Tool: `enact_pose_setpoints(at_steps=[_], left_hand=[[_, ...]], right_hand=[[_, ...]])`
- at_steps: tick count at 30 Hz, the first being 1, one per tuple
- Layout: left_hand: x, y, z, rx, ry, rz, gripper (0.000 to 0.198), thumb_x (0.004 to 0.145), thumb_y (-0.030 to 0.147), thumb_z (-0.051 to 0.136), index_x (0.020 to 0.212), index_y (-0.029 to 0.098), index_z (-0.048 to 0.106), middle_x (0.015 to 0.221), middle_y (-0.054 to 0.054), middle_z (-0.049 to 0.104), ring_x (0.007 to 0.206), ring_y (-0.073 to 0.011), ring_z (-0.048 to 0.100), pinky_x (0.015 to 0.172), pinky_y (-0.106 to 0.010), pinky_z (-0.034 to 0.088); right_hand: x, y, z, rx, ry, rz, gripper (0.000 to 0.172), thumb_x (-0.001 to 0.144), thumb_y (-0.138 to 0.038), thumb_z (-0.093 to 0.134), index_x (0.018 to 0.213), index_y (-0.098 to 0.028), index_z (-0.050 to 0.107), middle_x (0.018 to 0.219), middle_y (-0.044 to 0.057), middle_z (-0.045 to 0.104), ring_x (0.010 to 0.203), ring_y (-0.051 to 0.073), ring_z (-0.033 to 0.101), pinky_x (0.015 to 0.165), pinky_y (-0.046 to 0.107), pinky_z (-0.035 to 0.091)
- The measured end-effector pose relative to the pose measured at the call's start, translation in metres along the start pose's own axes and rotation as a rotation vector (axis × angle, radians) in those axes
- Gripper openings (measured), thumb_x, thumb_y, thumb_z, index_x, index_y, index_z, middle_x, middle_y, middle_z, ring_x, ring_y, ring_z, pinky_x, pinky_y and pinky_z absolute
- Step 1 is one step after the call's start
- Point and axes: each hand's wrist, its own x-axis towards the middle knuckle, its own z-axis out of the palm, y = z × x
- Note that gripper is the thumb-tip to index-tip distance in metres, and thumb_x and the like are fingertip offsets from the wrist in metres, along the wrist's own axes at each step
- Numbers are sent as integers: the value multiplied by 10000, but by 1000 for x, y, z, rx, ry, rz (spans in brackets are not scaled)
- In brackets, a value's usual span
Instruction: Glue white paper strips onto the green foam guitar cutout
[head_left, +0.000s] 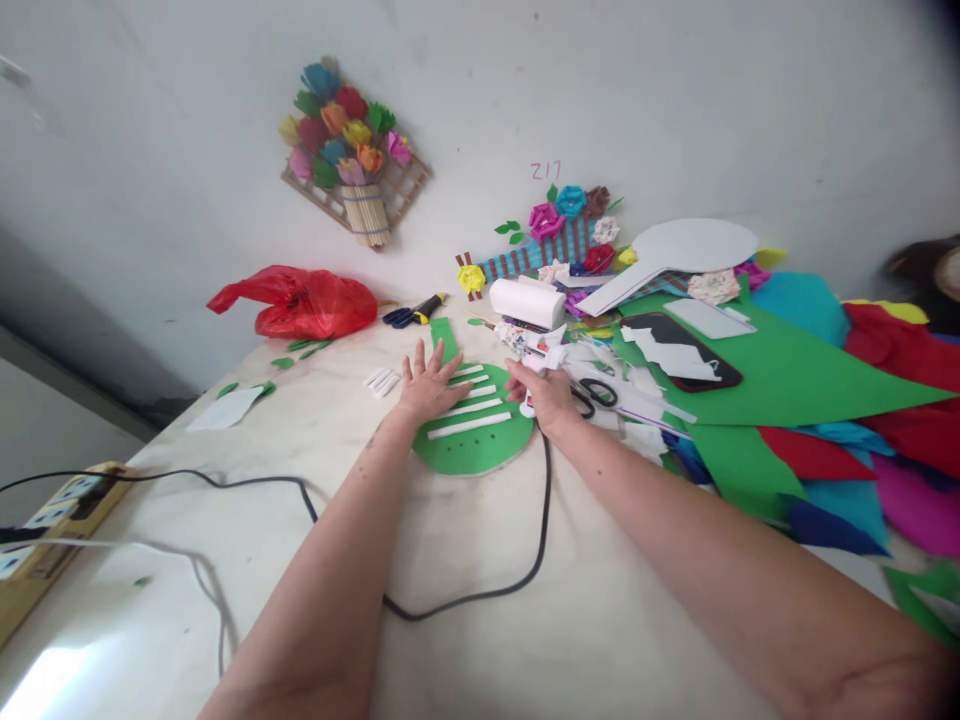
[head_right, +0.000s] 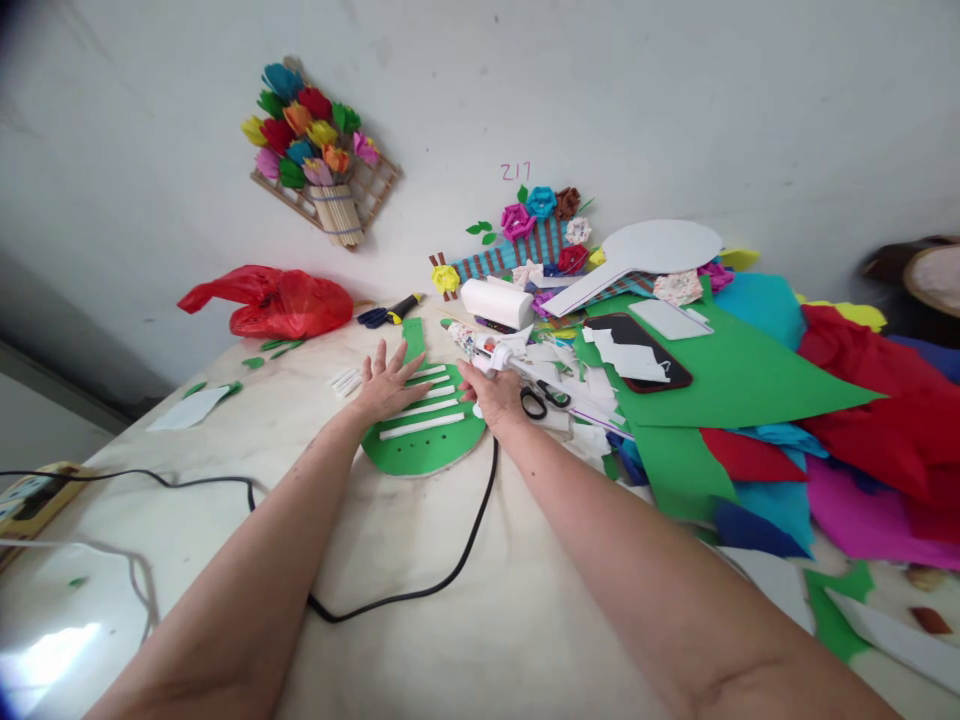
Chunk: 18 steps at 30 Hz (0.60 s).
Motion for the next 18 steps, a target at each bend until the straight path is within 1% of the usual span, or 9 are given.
enact_pose_setpoints(at_steps=[12,15,16,18], left_hand=[[-3,4,-3,23,-10,-27,703,751,658,375,1379,352,296,1512,23,83,1352,-316,-124,1063,-552,-25],[-4,2,-12,-11,-2,-57,677,783,636,337,1390,345,270,1510,22,90,1356,-303,-107,1066,-549,-7],[-5,-1,-16,-38,9,-84,646,810,611,301,1395,341,257,1509,23,97,1360,-295,-91,1069,-547,9],[-5,-9,-28,-115,57,-183,575,867,532,209,1404,328,236,1506,30,115,1367,-275,-44,1076,-532,61]], right_hand=[[2,3,1,11,-4,-22,286,597,-411,680,633,-142,591,482,-13,579,373,88,512,376,194,406],[0,0,1,8,-16,-23,280,600,-402,677,646,-140,589,491,-12,585,388,89,521,392,193,423],[0,-1,1,12,-21,-26,280,600,-401,676,650,-139,589,492,-11,587,391,89,522,395,194,428],[-1,-1,1,26,-31,-30,281,595,-399,678,657,-139,588,493,-12,590,391,90,521,401,198,436]])
